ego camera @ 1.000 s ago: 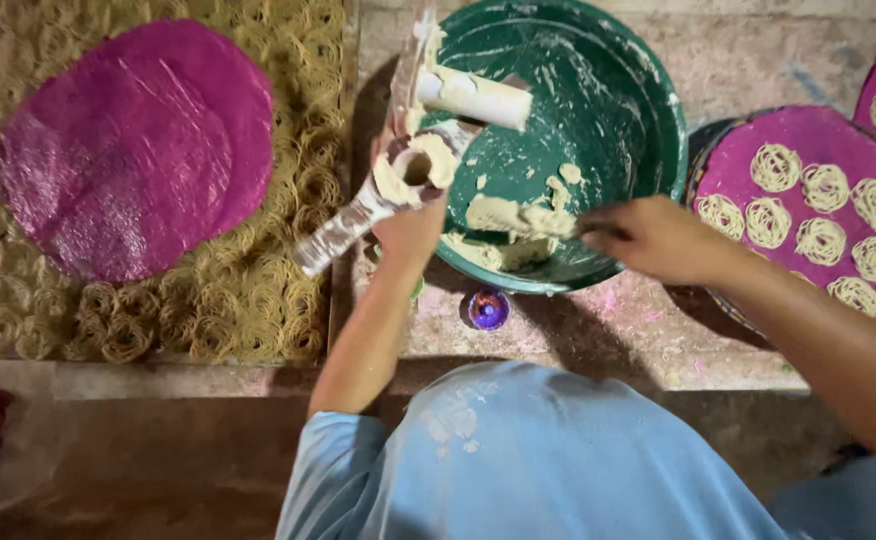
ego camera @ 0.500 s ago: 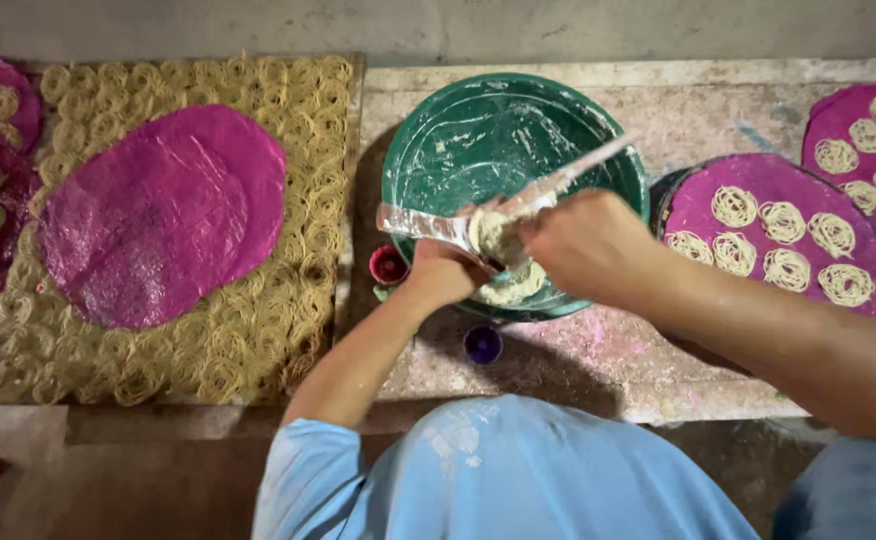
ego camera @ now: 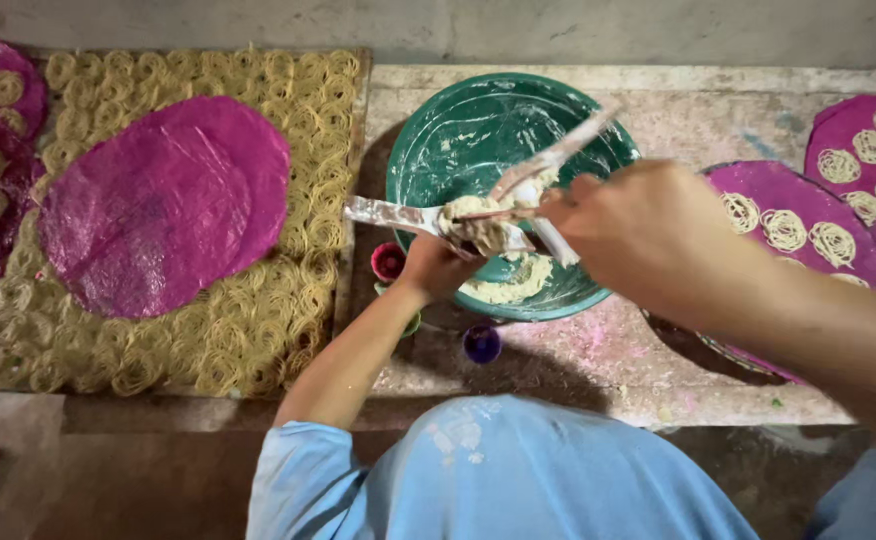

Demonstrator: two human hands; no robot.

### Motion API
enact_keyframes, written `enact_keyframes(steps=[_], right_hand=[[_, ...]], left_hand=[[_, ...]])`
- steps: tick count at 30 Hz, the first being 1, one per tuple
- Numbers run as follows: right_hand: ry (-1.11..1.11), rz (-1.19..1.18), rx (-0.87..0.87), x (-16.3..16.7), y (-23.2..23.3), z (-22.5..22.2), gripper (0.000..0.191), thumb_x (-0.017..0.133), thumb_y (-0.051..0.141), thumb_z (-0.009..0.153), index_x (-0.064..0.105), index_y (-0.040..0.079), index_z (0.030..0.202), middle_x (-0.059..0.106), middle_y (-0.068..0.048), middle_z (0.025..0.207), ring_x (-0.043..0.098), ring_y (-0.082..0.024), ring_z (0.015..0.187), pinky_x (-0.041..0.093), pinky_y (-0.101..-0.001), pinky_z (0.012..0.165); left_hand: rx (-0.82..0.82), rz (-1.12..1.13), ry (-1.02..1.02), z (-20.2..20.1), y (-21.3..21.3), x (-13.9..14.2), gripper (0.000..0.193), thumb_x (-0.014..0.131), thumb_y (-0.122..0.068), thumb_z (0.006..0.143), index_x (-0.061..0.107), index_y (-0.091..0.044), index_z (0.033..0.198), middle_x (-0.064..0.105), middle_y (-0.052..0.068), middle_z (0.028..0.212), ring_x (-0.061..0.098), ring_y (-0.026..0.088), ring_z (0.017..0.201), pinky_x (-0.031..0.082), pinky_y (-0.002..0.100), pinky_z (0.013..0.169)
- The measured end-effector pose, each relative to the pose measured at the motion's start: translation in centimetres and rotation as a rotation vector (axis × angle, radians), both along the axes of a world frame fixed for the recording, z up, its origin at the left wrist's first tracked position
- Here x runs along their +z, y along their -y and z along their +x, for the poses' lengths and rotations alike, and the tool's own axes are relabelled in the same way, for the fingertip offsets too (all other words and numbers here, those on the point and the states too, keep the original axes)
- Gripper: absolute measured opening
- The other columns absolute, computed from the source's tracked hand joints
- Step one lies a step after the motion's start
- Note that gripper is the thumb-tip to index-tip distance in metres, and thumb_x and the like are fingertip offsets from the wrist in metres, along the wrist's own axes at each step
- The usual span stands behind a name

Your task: The person uses a manual dough press to extrude dough into spiral shapes onto pink circular mats. They repeatedly load dough into the press, extrude it, and scrape excess dough back into a green bowl, then move the completed mat aside and place a new one under the press.

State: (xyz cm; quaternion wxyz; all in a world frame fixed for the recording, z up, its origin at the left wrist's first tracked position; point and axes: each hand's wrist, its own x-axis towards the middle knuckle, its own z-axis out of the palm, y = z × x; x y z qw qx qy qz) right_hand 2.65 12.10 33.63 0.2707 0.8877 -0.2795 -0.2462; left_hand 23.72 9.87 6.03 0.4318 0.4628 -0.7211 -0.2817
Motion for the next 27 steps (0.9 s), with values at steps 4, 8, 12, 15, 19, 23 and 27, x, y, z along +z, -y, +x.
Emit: enact_keyframes(steps=[4, 8, 12, 15, 19, 23, 27], right_hand=[[0.247, 0.031, 0.064, -1.4, 0.9, -0.4, 0.026, 0.063, 0.015, 0.088, 0.067, 0.014, 0.114, 0.070, -0.002, 0.079, 0.067, -0.015, 0.055, 0.050, -0.0292, 0.040], [0.180, -0.003, 0.134, -3.8, 0.8, 1.4, 0.010, 0.065, 0.015, 0.086, 0.068, 0.013, 0.096, 0.068, -0.001, 0.074, 0.068, -0.017, 0.058, 0.050, -0.0310, 0.045], [0.350, 0.030, 0.285, -5.4, 0.2, 2.5, 0.015, 0.068, 0.019, 0.079, 0.068, 0.013, 0.093, 0.069, -0.004, 0.073, 0.069, -0.021, 0.061, 0.052, -0.0320, 0.054], [0.192, 0.019, 0.141, -2.9, -0.2, -0.6, 0.021, 0.068, 0.011, 0.082, 0.067, 0.012, 0.102, 0.067, 0.000, 0.072, 0.068, -0.017, 0.058, 0.051, -0.0289, 0.042], [0.150, -0.036, 0.023, -0.4, -0.9, -2.0, 0.035, 0.063, 0.022, 0.094, 0.064, 0.014, 0.128, 0.068, -0.004, 0.081, 0.065, -0.014, 0.052, 0.048, -0.0264, 0.033], [0.176, -0.065, 0.177, -4.6, -1.0, 2.0, 0.015, 0.061, 0.017, 0.086, 0.067, 0.010, 0.098, 0.068, -0.004, 0.078, 0.068, -0.018, 0.058, 0.050, -0.0300, 0.047], [0.384, -0.015, 0.139, -6.6, -0.4, -0.6, 0.020, 0.063, 0.014, 0.083, 0.069, 0.011, 0.102, 0.069, -0.004, 0.077, 0.067, -0.019, 0.057, 0.050, -0.0317, 0.048]], left_hand=[[0.007, 0.019, -0.255, 0.3, 0.6, -0.9, 0.053, 0.076, -0.010, 0.078, 0.062, -0.004, 0.129, 0.070, 0.008, 0.126, 0.067, 0.025, 0.117, 0.053, 0.036, 0.101], [-0.141, 0.138, -0.349, -0.6, 0.9, -1.0, 0.062, 0.071, -0.014, 0.075, 0.054, -0.006, 0.135, 0.063, 0.007, 0.132, 0.062, 0.026, 0.120, 0.050, 0.037, 0.103], [-0.051, 0.086, 0.101, -1.1, -0.3, 0.6, 0.065, 0.066, -0.027, 0.079, 0.051, -0.009, 0.140, 0.056, 0.007, 0.140, 0.057, 0.029, 0.123, 0.047, 0.037, 0.104], [0.109, 0.084, 0.603, 0.4, -0.4, 2.8, 0.068, 0.063, -0.036, 0.082, 0.048, -0.012, 0.144, 0.051, 0.008, 0.147, 0.053, 0.031, 0.126, 0.046, 0.038, 0.106], [0.115, -0.159, 0.828, 0.8, 0.7, 4.6, 0.073, 0.058, -0.048, 0.086, 0.044, -0.016, 0.150, 0.045, 0.008, 0.155, 0.048, 0.033, 0.130, 0.043, 0.038, 0.107], [0.063, -0.351, 0.916, -1.5, 1.1, 4.2, 0.064, 0.061, -0.042, 0.098, 0.044, -0.017, 0.154, 0.040, 0.004, 0.164, 0.049, 0.024, 0.142, 0.042, 0.032, 0.119], [0.153, -0.074, 0.586, -0.9, 0.4, 3.6, 0.067, 0.067, -0.044, 0.089, 0.050, -0.018, 0.147, 0.053, 0.008, 0.150, 0.054, 0.029, 0.129, 0.047, 0.039, 0.107]])
